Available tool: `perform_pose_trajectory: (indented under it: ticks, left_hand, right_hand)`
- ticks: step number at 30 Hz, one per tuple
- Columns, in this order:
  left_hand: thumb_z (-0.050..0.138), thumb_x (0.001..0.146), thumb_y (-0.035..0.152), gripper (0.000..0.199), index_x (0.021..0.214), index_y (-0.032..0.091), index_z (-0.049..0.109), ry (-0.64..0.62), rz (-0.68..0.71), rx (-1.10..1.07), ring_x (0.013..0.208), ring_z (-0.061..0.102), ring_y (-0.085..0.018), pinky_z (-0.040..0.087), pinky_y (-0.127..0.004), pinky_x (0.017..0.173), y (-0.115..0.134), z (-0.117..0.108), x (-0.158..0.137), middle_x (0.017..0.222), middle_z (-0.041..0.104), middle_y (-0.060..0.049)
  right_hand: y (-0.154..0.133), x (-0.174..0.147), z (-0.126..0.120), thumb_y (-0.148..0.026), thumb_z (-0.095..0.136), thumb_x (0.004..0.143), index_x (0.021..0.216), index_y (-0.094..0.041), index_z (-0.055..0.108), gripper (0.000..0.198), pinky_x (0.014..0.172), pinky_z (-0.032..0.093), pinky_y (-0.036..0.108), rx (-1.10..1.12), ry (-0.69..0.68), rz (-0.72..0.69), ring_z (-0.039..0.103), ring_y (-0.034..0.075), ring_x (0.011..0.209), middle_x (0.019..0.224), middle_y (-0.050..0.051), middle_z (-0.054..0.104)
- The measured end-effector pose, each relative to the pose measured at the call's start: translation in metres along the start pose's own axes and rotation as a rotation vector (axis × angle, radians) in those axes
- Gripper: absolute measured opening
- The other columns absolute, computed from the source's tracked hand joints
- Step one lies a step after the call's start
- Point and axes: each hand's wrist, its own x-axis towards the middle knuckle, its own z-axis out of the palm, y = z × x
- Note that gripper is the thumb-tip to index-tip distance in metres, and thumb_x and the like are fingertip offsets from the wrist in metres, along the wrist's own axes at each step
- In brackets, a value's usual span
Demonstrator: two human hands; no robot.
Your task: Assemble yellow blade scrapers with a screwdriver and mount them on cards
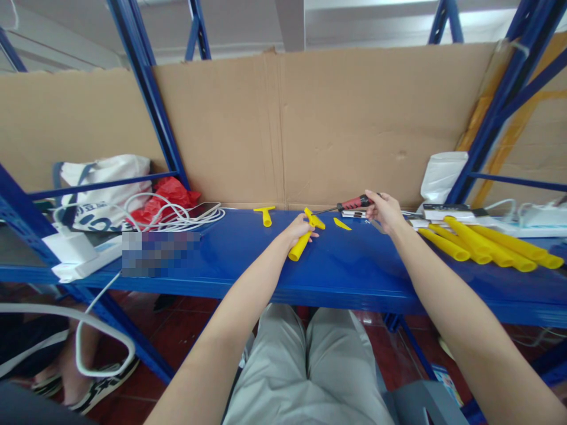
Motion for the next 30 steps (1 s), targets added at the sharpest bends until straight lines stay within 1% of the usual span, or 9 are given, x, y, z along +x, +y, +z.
perform_pose_trajectory:
  ticks: [3, 7, 11, 13, 16, 21, 26, 30]
  left_hand:
    - [0.045, 0.081, -0.004, 0.047, 0.123, 0.017, 0.039, 0.013, -0.011, 0.000, 0.060, 0.066, -0.010, 0.041, -0.016, 0.041, 0.000, 0.000, 0.000, 0.111, 0.062, -0.012]
    - [0.045, 0.082, -0.004, 0.047, 0.123, 0.017, 0.038, 0.022, -0.017, -0.004, 0.058, 0.064, -0.009, 0.040, -0.015, 0.040, 0.001, 0.000, -0.001, 0.112, 0.061, -0.012]
    - [0.045, 0.083, -0.003, 0.046, 0.123, 0.017, 0.038, 0.025, -0.016, -0.004, 0.058, 0.064, -0.008, 0.040, -0.015, 0.040, 0.001, 0.001, -0.002, 0.113, 0.061, -0.012]
    - [0.045, 0.083, -0.003, 0.045, 0.123, 0.017, 0.038, 0.030, -0.018, 0.001, 0.057, 0.064, -0.008, 0.040, -0.015, 0.040, 0.001, 0.001, -0.002, 0.113, 0.061, -0.012]
    - [0.045, 0.082, -0.003, 0.045, 0.122, 0.017, 0.039, 0.032, -0.016, 0.004, 0.056, 0.063, -0.007, 0.040, -0.015, 0.041, 0.002, 0.001, -0.002, 0.114, 0.060, -0.011]
    - [0.045, 0.082, -0.003, 0.047, 0.123, 0.017, 0.038, 0.026, -0.014, 0.005, 0.059, 0.065, -0.009, 0.041, -0.016, 0.042, 0.001, 0.000, -0.001, 0.114, 0.060, -0.012]
    - [0.047, 0.082, -0.002, 0.048, 0.124, 0.018, 0.038, 0.023, -0.011, 0.010, 0.063, 0.066, -0.011, 0.043, -0.017, 0.046, -0.001, -0.001, 0.001, 0.113, 0.061, -0.012]
    - [0.044, 0.082, -0.003, 0.047, 0.124, 0.016, 0.037, 0.018, -0.004, 0.012, 0.060, 0.065, -0.009, 0.041, -0.016, 0.043, 0.000, 0.000, 0.000, 0.115, 0.060, -0.013]
  right_hand:
    - [-0.002, -0.003, 0.001, -0.052, 0.078, 0.055, 0.067, -0.021, 0.048, 0.045, 0.033, 0.036, 0.020, 0.022, -0.048, -0.029, 0.049, 0.010, 0.032, 0.038, -0.006, 0.050]
    - [-0.008, -0.006, 0.003, -0.048, 0.078, 0.059, 0.072, -0.020, 0.052, 0.040, 0.035, 0.037, 0.018, 0.075, -0.118, -0.032, 0.053, 0.010, 0.037, 0.043, -0.004, 0.056]
    - [-0.011, -0.008, 0.005, -0.041, 0.079, 0.061, 0.072, -0.019, 0.051, 0.037, 0.037, 0.040, 0.017, 0.103, -0.156, -0.029, 0.054, 0.009, 0.040, 0.050, -0.003, 0.060]
    - [-0.011, -0.008, 0.005, -0.041, 0.079, 0.061, 0.072, -0.019, 0.049, 0.039, 0.038, 0.040, 0.017, 0.095, -0.165, -0.031, 0.053, 0.008, 0.039, 0.049, -0.003, 0.060]
    - [-0.008, -0.007, 0.005, -0.045, 0.080, 0.058, 0.073, -0.020, 0.047, 0.044, 0.037, 0.040, 0.018, 0.076, -0.144, -0.042, 0.050, 0.008, 0.036, 0.045, -0.005, 0.056]
    - [-0.003, -0.003, 0.003, -0.052, 0.081, 0.051, 0.073, -0.020, 0.045, 0.053, 0.034, 0.036, 0.018, 0.035, -0.091, -0.042, 0.046, 0.008, 0.033, 0.040, -0.009, 0.049]
    - [-0.003, -0.003, 0.004, -0.053, 0.080, 0.052, 0.074, -0.020, 0.045, 0.053, 0.036, 0.036, 0.019, -0.002, -0.072, -0.039, 0.046, 0.008, 0.033, 0.040, -0.009, 0.049]
    - [-0.004, -0.004, 0.004, -0.053, 0.079, 0.055, 0.074, -0.020, 0.045, 0.051, 0.037, 0.036, 0.020, -0.015, -0.071, -0.042, 0.046, 0.008, 0.034, 0.040, -0.009, 0.048]
